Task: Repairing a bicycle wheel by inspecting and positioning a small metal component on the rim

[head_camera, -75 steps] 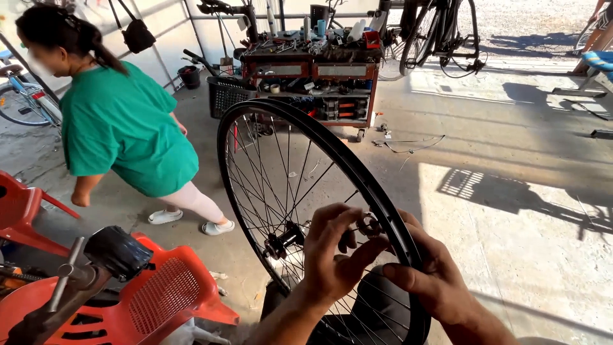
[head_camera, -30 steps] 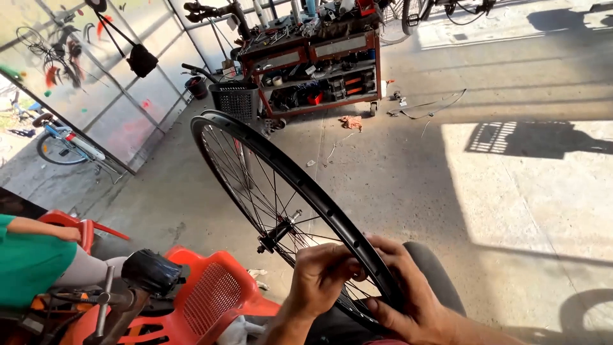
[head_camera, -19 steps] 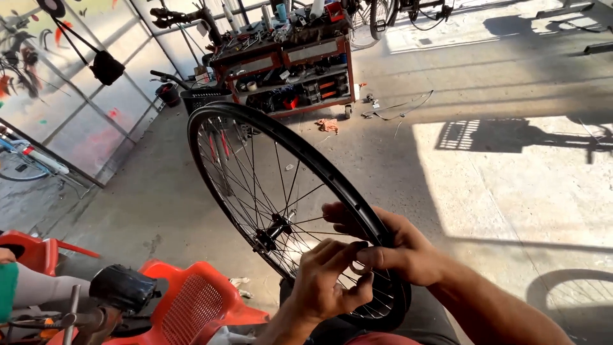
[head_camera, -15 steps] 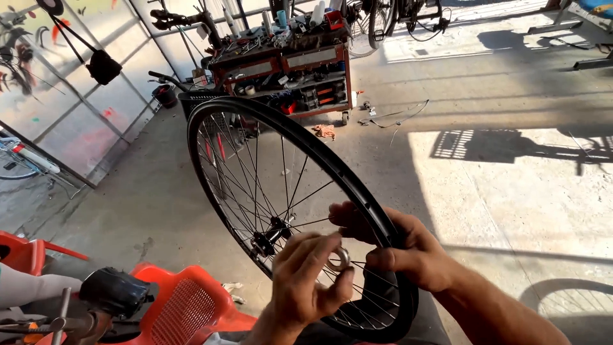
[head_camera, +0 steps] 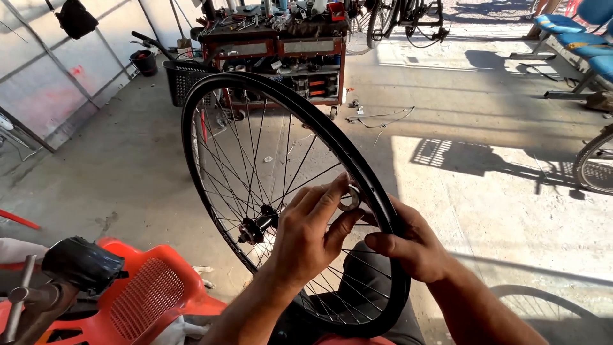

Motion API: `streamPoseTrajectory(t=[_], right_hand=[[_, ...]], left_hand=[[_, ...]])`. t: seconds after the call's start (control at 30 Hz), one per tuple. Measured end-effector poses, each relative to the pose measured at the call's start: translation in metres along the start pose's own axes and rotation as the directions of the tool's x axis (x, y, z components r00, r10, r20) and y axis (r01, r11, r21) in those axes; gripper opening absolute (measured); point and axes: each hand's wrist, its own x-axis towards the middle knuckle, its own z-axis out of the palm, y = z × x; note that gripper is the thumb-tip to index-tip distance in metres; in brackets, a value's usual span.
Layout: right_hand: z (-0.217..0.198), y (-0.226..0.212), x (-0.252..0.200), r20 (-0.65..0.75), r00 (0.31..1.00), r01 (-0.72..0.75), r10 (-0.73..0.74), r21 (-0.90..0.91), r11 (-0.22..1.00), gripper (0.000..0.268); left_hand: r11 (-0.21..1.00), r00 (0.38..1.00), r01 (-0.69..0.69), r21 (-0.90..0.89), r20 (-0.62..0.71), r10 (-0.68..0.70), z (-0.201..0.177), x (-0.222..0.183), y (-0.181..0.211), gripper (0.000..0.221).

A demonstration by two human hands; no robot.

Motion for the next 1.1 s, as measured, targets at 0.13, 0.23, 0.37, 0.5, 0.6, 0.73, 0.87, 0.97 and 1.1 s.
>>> streamPoseTrajectory(t=[0.13,0.23,0.37,0.5,0.6,0.73,0.87,0.97,1.1], right_hand=[[0.006,-0.013,-0.006,0.112,0.991,-0.059,0.074,-0.126,0.990,0.066],[0.011,-0.015,-0.007,0.170,0.985,-0.025,0.039,-0.082,0.996,0.069],[0.021,-0.023,-0.003,0.221,0.974,0.060,-0.052,-0.029,0.998,0.071],[0.025,-0.013,-0.011,0.174,0.983,0.030,-0.055,0.144,0.989,0.069],[0.032,-0.033,-0.004,0.275,0.961,-0.083,0.027,0.191,0.978,0.061],[0.034,-0.033,-0.007,0.261,0.964,-0.100,0.046,0.194,0.976,0.063],[0.040,-0.038,-0.006,0.177,0.984,0.044,-0.017,-0.149,0.988,0.041],[0.042,-0.039,-0.008,0.155,0.986,0.092,-0.065,-0.174,0.980,0.037],[0.031,-0.044,-0.003,0.211,0.977,0.045,-0.005,-0.186,0.981,0.081]], left_hand=[[0.998,0.987,0.066,-0.013,0.145,-0.063,-0.010,-0.008,-0.002,0.054],[0.964,0.968,0.178,-0.199,0.209,-0.136,-0.019,-0.002,0.002,0.052],[0.940,0.959,0.235,-0.249,0.220,-0.181,-0.025,0.001,0.006,0.032],[0.881,0.907,0.420,-0.218,0.139,-0.398,-0.022,-0.010,0.004,0.026],[0.862,0.887,0.447,-0.240,0.247,-0.391,-0.030,-0.009,0.007,0.050],[0.925,0.939,0.315,-0.213,0.208,-0.272,-0.029,-0.024,0.000,0.030],[0.869,0.900,0.435,-0.234,0.119,-0.419,-0.028,-0.021,0.000,0.025],[0.832,0.881,0.472,-0.292,0.138,-0.452,-0.029,-0.007,0.006,0.016],[0.904,0.924,0.381,-0.196,0.111,-0.365,-0.021,-0.012,0.005,0.030]])
